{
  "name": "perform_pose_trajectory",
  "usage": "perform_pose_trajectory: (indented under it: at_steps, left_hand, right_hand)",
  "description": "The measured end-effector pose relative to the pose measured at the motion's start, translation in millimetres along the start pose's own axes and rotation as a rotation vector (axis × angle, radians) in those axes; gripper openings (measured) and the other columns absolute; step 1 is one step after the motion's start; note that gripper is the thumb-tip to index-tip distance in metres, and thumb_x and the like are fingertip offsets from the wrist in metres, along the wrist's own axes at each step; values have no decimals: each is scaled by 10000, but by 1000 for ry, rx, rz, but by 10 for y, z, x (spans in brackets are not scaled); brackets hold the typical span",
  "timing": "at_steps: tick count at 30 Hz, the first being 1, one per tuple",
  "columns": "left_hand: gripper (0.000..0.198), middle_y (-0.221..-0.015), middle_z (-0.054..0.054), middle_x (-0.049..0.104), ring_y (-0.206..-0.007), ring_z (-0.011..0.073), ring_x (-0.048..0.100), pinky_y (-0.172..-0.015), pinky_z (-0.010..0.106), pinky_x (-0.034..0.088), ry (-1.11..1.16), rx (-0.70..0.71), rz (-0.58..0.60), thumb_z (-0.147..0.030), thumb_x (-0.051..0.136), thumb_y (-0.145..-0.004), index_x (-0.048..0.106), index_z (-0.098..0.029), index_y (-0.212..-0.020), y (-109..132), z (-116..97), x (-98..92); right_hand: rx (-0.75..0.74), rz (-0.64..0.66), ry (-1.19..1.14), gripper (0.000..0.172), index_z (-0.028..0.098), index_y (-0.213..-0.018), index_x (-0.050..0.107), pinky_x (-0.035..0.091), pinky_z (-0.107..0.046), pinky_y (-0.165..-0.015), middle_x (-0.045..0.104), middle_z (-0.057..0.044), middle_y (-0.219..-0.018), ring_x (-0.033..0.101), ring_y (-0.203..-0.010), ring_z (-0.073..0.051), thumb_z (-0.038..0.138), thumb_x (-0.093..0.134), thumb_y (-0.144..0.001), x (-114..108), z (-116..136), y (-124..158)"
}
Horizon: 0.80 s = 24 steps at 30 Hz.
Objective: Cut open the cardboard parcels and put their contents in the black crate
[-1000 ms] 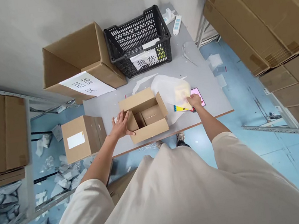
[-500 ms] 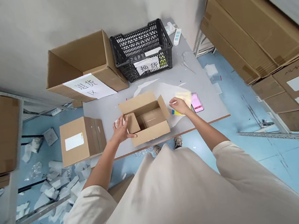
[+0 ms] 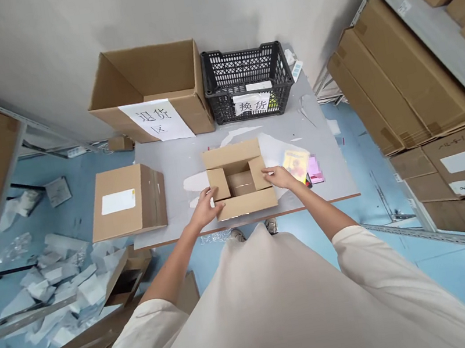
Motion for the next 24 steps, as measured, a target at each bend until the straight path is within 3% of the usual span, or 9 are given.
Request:
perform_pose_trajectory:
  at_steps: [4,12,19,24]
  left_hand:
    - [759,-1830,165,383,-1717,374,391,-1408,517,387,-2,36,-66,-446,675,-1001,522,-206,-1704,-44,-115,-134]
    - [734,-1804,141,410,-1647,362,490,-1369,494,469,23,-27,-273,-361,655,-982,536,-224,-1693,-295,-42,-798]
    - [729,-1825,163,359,-1671,375,468,-1375,519,456,-51,-94,-333,-317,635,-972,531,-194,-1684,-598,338,-1422]
    - [763,-1868,144,335,-1679,441,444,-1376,597,432,-55,-202,-306,-318,679,-916,563,-238,-1666,-749,703,-1617]
  right_hand:
    - [10,-34,33,499,216,-1404,852,639,-452,-1095,898,-99,-1181,842,-1085,-303,397,769,-946,-42,178,6]
    - [-120,-91,20,496,231,-1431,835,595,-497,-1209,793,-100,-1498,815,-1247,-314,361,763,-958,15,854,-479]
    - [-161,-53,-27,566,211,-1505,790,550,-470,-1267,734,-103,-1589,811,-1257,-283,316,767,-949,503,1395,-1132]
    - [-141,9,-41,638,167,-1586,724,517,-462,-1299,678,-129,-1655,792,-1300,-281,292,729,-960,946,1555,-1448]
Point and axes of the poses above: each hand's wrist, its own y-axis away from the middle knuckle, its own x-axis out of the palm, z = x × y, the point moved 7 cm from there along -y, towards the middle knuckle
